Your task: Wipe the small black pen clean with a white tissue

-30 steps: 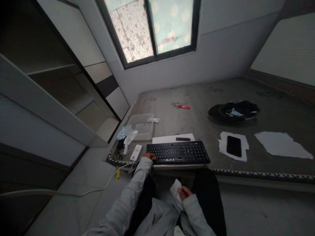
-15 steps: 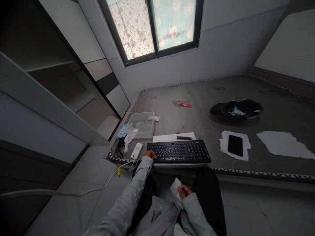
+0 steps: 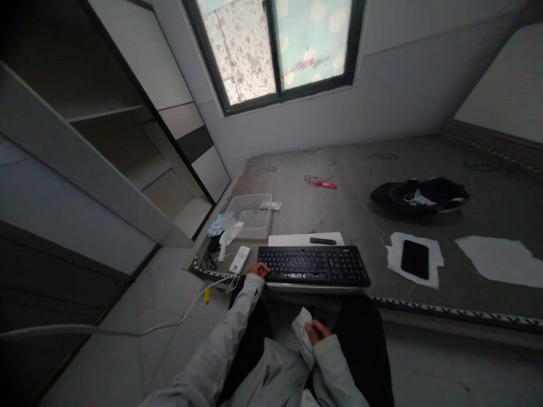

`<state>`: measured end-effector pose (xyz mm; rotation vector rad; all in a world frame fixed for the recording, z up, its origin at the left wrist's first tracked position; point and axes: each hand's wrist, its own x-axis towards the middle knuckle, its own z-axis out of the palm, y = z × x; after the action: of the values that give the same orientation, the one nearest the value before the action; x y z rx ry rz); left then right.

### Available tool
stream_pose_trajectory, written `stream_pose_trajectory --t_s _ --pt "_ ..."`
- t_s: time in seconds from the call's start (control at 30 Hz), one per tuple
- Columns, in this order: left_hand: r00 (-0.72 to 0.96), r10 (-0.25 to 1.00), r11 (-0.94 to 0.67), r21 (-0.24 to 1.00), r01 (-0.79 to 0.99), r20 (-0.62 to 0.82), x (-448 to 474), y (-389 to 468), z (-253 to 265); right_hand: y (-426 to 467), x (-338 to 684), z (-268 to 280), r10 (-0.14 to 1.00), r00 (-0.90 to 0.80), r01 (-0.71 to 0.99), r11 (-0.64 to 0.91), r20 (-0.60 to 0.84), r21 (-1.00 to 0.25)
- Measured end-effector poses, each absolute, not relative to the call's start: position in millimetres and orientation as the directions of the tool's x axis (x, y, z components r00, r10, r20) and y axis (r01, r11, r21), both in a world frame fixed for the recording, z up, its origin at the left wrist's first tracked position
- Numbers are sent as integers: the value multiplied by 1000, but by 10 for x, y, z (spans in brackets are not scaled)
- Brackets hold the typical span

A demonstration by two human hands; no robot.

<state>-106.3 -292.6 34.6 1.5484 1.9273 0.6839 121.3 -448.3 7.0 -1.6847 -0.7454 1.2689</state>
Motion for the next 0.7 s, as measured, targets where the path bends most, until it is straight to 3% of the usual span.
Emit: stream_pose_trajectory --t_s 0.37,0.7 --pt "-181 962 271 674 687 -202 -942 -2995 216 -4648 1524 73 794 301 114 -579 -527 -807" --pt "-146 964 262 690 675 -223 -967 -2914 281 -4679 1467 77 820 285 164 -552 -497 -818"
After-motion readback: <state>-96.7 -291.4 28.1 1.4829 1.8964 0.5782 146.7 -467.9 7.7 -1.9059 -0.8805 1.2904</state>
